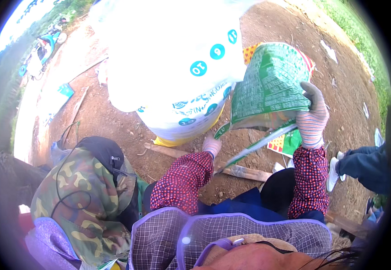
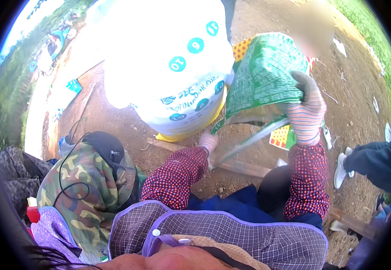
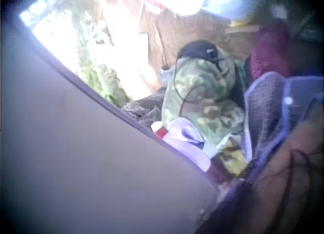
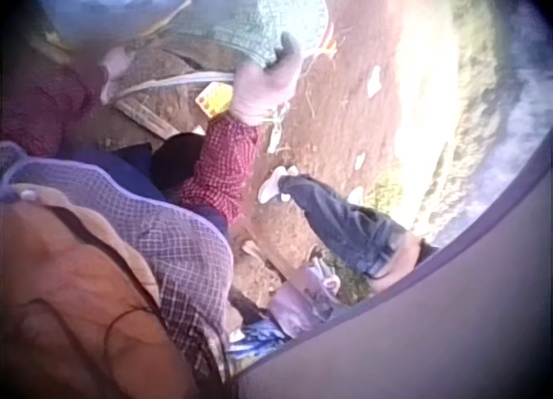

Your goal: The person unties a large white bag, secures a smaller green bag to a wooden frame, and pours grains from the smaller bag into the larger one.

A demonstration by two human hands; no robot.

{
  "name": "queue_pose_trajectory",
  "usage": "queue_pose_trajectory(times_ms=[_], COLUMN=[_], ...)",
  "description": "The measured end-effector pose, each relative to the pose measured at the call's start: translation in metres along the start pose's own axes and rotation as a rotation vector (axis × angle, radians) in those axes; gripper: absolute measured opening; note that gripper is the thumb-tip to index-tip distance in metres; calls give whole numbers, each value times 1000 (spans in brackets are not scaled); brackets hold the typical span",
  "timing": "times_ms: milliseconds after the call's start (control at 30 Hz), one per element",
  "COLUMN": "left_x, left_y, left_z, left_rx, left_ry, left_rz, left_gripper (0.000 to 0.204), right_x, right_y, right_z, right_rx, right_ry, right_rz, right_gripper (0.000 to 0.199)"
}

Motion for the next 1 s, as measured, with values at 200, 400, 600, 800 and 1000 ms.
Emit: queue_pose_trajectory(times_ms=[200,400,600,800,1000], left_x=[-15,-104,-83,-70,-112], left_y=[-94,-118,-56,-63,-119], left_z=[-60,-120,-89,-82,-151], left_rx=[492,346,249,530,466], left_ry=[1,435,315,-51,64], left_rz=[-347,-831,-222,167,866], left_gripper=[37,43,42,53,47], right_x=[-37,-39,-62,-15,33], right_y=[-164,-270,-282,-275,-164], right_z=[-25,-102,-148,-93,-43], right_rx=[373,637,1267,919,677], right_ry=[126,224,-314,-180,432], right_rz=[-548,-617,-264,72,-320], right_gripper=[74,66,49,42,49])
Point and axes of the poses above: each hand's wrist, its own z-axis towards the middle knuckle, its own x-axis out of the palm, y = z × x, the point moved 6 cm from there along z, towards the middle knuckle, and after that the axes turned 11 degrees about -x, right-handed, at the moved point
